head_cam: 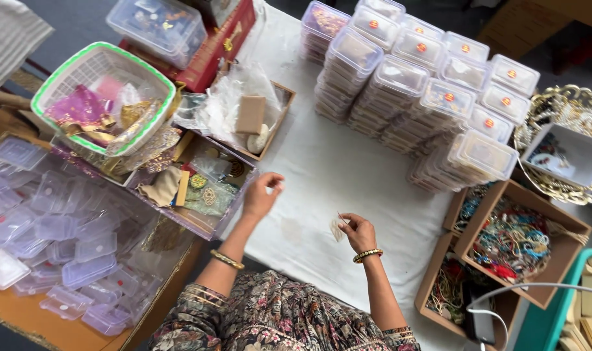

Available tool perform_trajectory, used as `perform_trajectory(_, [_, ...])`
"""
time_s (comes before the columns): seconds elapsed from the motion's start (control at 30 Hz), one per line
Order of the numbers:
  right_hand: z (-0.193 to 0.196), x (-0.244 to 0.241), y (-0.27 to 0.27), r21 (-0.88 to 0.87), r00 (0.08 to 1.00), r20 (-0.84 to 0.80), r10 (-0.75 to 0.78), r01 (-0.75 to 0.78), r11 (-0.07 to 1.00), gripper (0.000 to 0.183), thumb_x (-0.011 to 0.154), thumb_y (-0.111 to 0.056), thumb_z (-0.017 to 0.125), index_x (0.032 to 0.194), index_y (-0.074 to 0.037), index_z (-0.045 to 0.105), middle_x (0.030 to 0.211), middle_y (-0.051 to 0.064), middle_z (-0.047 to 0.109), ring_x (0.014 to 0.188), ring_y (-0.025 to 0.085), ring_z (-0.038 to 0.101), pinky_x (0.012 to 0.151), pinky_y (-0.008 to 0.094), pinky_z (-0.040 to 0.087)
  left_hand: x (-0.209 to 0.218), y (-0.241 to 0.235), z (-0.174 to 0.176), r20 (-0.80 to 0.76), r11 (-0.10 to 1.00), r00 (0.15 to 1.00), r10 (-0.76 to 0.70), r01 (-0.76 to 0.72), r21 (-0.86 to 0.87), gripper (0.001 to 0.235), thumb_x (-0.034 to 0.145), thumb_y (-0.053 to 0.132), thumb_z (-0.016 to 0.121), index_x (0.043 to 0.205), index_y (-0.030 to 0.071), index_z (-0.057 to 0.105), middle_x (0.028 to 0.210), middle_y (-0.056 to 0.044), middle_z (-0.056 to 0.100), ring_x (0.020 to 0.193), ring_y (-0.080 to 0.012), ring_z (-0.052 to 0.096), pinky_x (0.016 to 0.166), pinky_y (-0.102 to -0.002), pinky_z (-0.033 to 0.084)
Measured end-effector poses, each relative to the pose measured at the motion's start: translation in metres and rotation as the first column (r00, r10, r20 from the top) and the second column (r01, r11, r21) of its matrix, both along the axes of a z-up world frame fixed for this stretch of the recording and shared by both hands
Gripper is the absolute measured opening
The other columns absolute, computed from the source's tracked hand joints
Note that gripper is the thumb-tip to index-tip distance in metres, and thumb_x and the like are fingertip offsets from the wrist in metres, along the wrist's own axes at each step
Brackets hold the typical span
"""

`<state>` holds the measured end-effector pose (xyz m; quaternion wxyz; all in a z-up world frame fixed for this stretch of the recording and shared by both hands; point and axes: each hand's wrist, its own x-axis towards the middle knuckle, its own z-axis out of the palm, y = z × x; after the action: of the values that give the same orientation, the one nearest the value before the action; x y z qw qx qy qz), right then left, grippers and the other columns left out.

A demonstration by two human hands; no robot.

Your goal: The person picks up small jewelry items from a box and places them into clear plastic bags. They then wrap the bags in patterned paper and place them into small plastic containers, which are stacked on the table. The person repeats this process with different jewelry items throughout the video.

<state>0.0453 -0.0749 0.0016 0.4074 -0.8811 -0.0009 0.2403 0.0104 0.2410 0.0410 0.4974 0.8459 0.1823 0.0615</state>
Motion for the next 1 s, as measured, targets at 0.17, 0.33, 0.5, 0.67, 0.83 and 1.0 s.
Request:
perform_trajectory(0.17, [-0.010, 0.002, 0.013, -0.013, 0.978, 0.202, 0.042, -0.040, 0.999, 0.014, 0.084, -0.023, 0.080, 0.088, -0.010, 0.081, 0.071, 0.001, 0.066, 0.061, 0.016, 0.060, 0.059, 0.034, 0.049, -0.006, 0.083, 0.033, 0.064, 0.967, 0.965, 0.253, -0.250, -0.045, 0.014, 0.093, 0.014, 0.072, 0.107, 0.012, 0.074, 0.094, 0.000, 0.075, 0.082, -0.0115, 0.069, 0.074, -0.028, 0.058])
perform_trajectory(0.33, [-0.002, 0.007, 0.023, -0.114, 0.989, 0.138, -0.053, 0.069, 0.991, 0.022, 0.083, -0.030, 0.082, 0.086, -0.009, 0.079, 0.068, 0.001, 0.069, 0.059, 0.017, 0.061, 0.058, 0.035, 0.048, -0.024, 0.151, 0.060, 0.171, 0.910, 0.897, 0.409, -0.415, 0.004, 0.012, 0.096, 0.012, 0.071, 0.108, 0.012, 0.074, 0.095, 0.001, 0.075, 0.082, -0.0107, 0.068, 0.074, -0.027, 0.057])
perform_trajectory(0.5, [0.005, 0.012, 0.032, -0.180, 0.989, 0.133, -0.062, 0.085, 0.980, 0.032, 0.087, -0.040, 0.077, 0.079, -0.009, 0.072, 0.060, 0.004, 0.065, 0.054, 0.020, 0.057, 0.055, 0.037, 0.044, -0.039, 0.185, 0.061, 0.072, 0.832, 0.857, 0.510, -0.513, 0.212, 0.011, 0.095, 0.009, 0.071, 0.105, 0.011, 0.075, 0.095, -0.002, 0.076, 0.082, -0.0144, 0.071, 0.073, -0.031, 0.057])
perform_trajectory(0.67, [-0.001, 0.013, 0.040, -0.263, 0.993, 0.107, -0.046, 0.073, 0.962, 0.046, 0.092, -0.048, 0.071, 0.073, -0.006, 0.066, 0.057, 0.007, 0.061, 0.055, 0.024, 0.053, 0.056, 0.040, 0.043, -0.046, 0.193, 0.058, 0.063, 0.777, 0.871, 0.487, -0.465, 0.423, 0.011, 0.092, 0.009, 0.071, 0.103, 0.010, 0.075, 0.097, -0.006, 0.076, 0.083, -0.0197, 0.071, 0.071, -0.036, 0.056])
perform_trajectory(0.83, [-0.010, 0.016, 0.042, -0.360, 0.993, 0.119, -0.028, 0.069, 0.930, 0.062, 0.101, -0.054, 0.066, 0.072, 0.000, 0.062, 0.060, 0.013, 0.057, 0.058, 0.028, 0.048, 0.058, 0.041, 0.041, -0.040, 0.212, 0.059, 0.238, 0.725, 0.894, 0.379, -0.447, 0.524, 0.009, 0.098, 0.011, 0.067, 0.103, 0.011, 0.075, 0.097, -0.006, 0.076, 0.081, -0.0201, 0.072, 0.068, -0.034, 0.056])
perform_trajectory(1.0, [-0.021, 0.026, 0.037, 0.033, 0.993, 0.096, -0.075, 0.072, 0.997, 0.017, 0.087, -0.026, 0.071, 0.092, -0.011, 0.077, 0.075, 0.003, 0.076, 0.071, 0.015, 0.072, 0.067, 0.033, 0.053, -0.021, 0.269, 0.079, 0.481, 0.632, 0.769, 0.421, -0.629, 0.452, 0.012, 0.109, 0.009, 0.063, 0.102, 0.008, 0.073, 0.084, -0.005, 0.073, 0.063, -0.0177, 0.066, 0.053, -0.032, 0.050])
